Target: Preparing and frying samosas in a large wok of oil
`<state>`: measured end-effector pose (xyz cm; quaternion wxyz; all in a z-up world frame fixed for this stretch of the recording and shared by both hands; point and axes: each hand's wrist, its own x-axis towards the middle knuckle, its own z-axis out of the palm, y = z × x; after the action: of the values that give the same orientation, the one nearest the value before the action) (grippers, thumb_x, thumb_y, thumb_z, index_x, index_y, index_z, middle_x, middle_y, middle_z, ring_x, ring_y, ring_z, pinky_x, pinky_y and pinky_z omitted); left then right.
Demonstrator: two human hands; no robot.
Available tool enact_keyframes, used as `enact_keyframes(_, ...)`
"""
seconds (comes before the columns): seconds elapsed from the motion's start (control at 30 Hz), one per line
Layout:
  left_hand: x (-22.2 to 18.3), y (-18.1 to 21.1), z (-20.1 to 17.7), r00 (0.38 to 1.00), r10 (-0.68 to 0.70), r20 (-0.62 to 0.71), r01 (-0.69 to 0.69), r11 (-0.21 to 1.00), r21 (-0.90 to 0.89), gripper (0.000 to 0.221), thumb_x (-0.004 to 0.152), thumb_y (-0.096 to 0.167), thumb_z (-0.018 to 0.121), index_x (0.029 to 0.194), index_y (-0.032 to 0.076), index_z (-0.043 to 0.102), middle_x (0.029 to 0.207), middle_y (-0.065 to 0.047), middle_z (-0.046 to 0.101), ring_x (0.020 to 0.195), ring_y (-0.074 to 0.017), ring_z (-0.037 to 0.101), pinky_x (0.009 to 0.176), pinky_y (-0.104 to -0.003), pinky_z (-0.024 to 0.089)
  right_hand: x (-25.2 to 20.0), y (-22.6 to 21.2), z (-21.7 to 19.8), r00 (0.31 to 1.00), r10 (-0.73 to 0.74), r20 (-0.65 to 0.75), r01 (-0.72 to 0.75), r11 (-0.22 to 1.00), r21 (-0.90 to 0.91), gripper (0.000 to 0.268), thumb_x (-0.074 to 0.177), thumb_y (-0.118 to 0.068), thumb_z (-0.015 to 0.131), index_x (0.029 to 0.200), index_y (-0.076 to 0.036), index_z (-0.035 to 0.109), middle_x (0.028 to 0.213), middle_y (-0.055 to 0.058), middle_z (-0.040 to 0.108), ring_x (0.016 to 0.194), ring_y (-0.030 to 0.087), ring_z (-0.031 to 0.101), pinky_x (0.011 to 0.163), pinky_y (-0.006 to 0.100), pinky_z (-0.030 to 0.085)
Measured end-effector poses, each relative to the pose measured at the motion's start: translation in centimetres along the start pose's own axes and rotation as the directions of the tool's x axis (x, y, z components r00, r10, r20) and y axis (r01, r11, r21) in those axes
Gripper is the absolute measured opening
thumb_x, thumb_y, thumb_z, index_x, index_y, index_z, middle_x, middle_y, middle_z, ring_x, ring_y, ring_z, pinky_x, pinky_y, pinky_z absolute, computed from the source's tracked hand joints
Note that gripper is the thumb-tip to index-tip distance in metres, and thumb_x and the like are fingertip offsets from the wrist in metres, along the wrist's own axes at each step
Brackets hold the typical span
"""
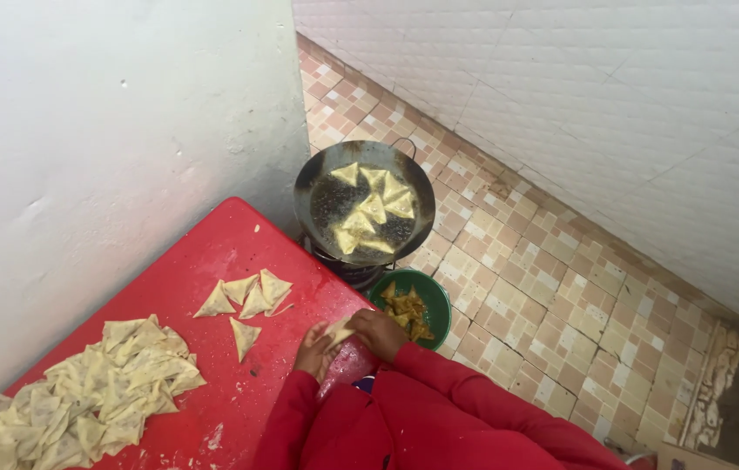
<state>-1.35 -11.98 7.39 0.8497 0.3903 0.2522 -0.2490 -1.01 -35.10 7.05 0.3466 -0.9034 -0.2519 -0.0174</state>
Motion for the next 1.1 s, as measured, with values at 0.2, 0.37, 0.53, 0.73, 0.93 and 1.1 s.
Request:
enact_keyframes(0.2, 2.0, -2.2, -3.6, 1.0, 0.027, 0.014, -0.026, 0.999, -0.025, 0.051, 0.103, 0.005, 0.078, 0.151, 0.007, 0.06, 0.133, -0.018, 0.07, 0.104, -0.0338, 0.082, 0.09, -0.044, 0.074, 2.8, -2.5, -4.2, 1.0, 0.001, 0.027, -0.004, 0.994, 0.11, 0.018, 0.101, -0.03, 0.082, 0.104, -0.012, 0.086, 0.111, 0.01, 0.083, 0.101, 0.04, 0.081, 0.087, 0.048, 0.067)
enact_keyframes(0.37, 4.0, -0.2, -10.0, 0.938, 0.182, -0.294, 0.01, 0.835, 0.551, 0.05, 0.095, 0.05, 0.086, 0.137, 0.027, 0.073, 0.128, -0.005, 0.081, 0.117, -0.0344, 0.081, 0.104, -0.048, 0.067, 7.9, 0.9, -9.9, 0.967, 0.183, -0.176, -0.209, 0.968, -0.141, 0.019, 0.101, -0.036, 0.08, 0.102, -0.018, 0.087, 0.097, 0.008, 0.082, 0.097, 0.037, 0.08, 0.087, 0.051, 0.064)
enact_keyframes(0.53, 2.9, 3.8, -15.2, 0.708, 0.512, -0.485, 0.224, 0.489, 0.843, 0.053, 0.095, 0.082, 0.073, 0.131, 0.045, 0.084, 0.133, 0.006, 0.084, 0.131, -0.0301, 0.078, 0.114, -0.049, 0.06, 12.0, 15.1, -8.1, 0.949, 0.093, -0.302, -0.242, 0.827, -0.508, 0.01, 0.094, -0.032, 0.081, 0.103, -0.03, 0.085, 0.09, 0.001, 0.077, 0.089, 0.031, 0.078, 0.08, 0.05, 0.064)
enact_keyframes(0.73, 3.8, 8.4, -16.7, 0.506, 0.662, -0.553, 0.334, 0.441, 0.833, 0.051, 0.086, 0.053, 0.086, 0.129, 0.024, 0.084, 0.125, -0.009, 0.076, 0.117, -0.0387, 0.08, 0.106, -0.055, 0.064, 13.3, 16.6, -5.9, 0.943, 0.319, -0.09, -0.297, 0.69, -0.66, 0.007, 0.095, -0.031, 0.083, 0.096, -0.025, 0.087, 0.082, 0.002, 0.076, 0.08, 0.028, 0.075, 0.084, 0.047, 0.061)
enact_keyframes(0.93, 4.9, 9.7, -15.2, 0.598, 0.543, -0.59, 0.353, 0.482, 0.802, 0.063, 0.077, 0.067, 0.098, 0.123, 0.028, 0.083, 0.108, 0.008, 0.086, 0.112, -0.0215, 0.083, 0.103, -0.043, 0.066, 10.4, 1.6, -4.0, 0.94, 0.256, -0.223, -0.307, 0.922, -0.236, 0.014, 0.102, -0.033, 0.078, 0.095, -0.023, 0.084, 0.087, 0.007, 0.081, 0.093, 0.035, 0.081, 0.086, 0.052, 0.064)
enact_keyframes(1.1, 4.7, 8.3, -14.0, 0.627, 0.551, -0.55, 0.239, 0.536, 0.81, 0.049, 0.081, 0.06, 0.098, 0.112, 0.026, 0.081, 0.11, -0.002, 0.084, 0.116, -0.0279, 0.081, 0.1, -0.043, 0.065, 6.6, -4.8, -0.4, 0.98, -0.195, -0.025, 0.196, 0.978, 0.072, 0.018, 0.106, -0.03, 0.076, 0.113, -0.015, 0.084, 0.111, 0.011, 0.083, 0.103, 0.037, 0.077, 0.089, 0.051, 0.065)
